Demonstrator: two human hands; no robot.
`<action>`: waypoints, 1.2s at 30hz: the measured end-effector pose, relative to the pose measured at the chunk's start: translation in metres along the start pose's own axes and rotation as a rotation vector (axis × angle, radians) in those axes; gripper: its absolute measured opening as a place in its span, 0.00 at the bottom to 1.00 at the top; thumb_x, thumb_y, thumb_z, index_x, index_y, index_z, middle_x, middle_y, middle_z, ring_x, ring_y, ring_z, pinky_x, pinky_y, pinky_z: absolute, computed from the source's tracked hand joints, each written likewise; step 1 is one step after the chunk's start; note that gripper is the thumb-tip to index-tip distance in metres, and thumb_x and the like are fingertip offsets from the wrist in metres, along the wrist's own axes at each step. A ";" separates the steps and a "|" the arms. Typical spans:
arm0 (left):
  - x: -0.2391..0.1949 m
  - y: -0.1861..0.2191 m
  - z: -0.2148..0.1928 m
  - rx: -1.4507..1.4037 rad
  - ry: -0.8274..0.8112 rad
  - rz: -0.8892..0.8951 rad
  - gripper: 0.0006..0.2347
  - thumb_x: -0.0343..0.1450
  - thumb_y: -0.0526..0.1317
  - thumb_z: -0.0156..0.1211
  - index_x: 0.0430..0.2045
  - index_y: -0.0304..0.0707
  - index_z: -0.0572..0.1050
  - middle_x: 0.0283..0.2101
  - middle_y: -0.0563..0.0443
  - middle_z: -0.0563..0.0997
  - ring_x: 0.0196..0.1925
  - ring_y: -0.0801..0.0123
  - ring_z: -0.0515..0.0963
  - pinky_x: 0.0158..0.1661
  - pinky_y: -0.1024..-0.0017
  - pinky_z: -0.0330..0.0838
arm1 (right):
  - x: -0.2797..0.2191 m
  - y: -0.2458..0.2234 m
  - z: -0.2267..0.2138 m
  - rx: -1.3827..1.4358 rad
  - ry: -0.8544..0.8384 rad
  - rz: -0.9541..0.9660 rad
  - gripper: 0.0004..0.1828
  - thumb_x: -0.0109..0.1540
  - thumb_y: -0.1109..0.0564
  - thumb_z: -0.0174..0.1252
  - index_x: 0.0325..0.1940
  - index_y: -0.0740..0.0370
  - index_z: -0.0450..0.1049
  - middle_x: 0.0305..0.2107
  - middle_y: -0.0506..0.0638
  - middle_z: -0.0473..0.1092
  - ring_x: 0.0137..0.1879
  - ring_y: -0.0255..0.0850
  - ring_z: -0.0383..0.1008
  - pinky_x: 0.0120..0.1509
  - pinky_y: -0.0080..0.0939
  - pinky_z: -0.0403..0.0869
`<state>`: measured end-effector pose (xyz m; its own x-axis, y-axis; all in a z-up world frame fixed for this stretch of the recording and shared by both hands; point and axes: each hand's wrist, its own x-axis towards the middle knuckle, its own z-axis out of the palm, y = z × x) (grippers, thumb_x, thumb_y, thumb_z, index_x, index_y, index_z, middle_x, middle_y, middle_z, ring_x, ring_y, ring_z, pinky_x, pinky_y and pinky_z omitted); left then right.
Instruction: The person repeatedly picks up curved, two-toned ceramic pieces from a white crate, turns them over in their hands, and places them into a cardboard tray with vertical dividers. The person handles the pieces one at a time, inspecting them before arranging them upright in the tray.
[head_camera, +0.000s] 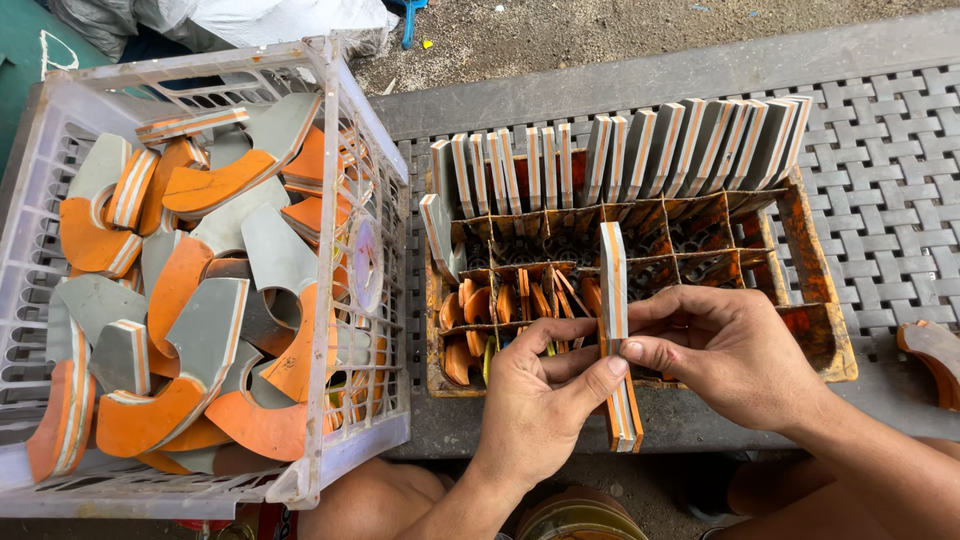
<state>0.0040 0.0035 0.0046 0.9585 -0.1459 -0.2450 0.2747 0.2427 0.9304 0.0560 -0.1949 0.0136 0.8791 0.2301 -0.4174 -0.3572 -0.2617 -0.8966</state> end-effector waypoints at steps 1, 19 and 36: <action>0.000 0.001 0.000 -0.013 0.000 -0.002 0.16 0.71 0.35 0.65 0.51 0.23 0.72 0.38 0.36 0.87 0.39 0.71 0.87 0.39 0.77 0.83 | 0.000 0.001 0.001 0.008 0.000 -0.018 0.16 0.54 0.62 0.66 0.47 0.67 0.81 0.36 0.53 0.83 0.42 0.37 0.83 0.48 0.39 0.85; 0.000 -0.017 -0.005 -0.134 -0.090 -0.002 0.13 0.72 0.37 0.68 0.45 0.22 0.79 0.42 0.42 0.83 0.43 0.69 0.84 0.47 0.73 0.82 | 0.012 0.021 -0.006 0.261 -0.255 -0.084 0.30 0.52 0.52 0.68 0.57 0.64 0.75 0.41 0.52 0.78 0.45 0.36 0.78 0.51 0.40 0.80; -0.004 -0.017 0.005 -0.415 -0.232 -0.120 0.10 0.72 0.30 0.68 0.32 0.31 0.68 0.37 0.39 0.81 0.41 0.57 0.86 0.39 0.63 0.85 | 0.011 0.012 -0.020 0.241 -0.266 0.027 0.28 0.49 0.55 0.69 0.54 0.60 0.81 0.35 0.50 0.84 0.39 0.35 0.82 0.45 0.42 0.82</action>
<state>-0.0047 -0.0043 -0.0086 0.8891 -0.3944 -0.2325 0.4343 0.5659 0.7008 0.0673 -0.2149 0.0010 0.7670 0.4700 -0.4368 -0.4710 -0.0498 -0.8807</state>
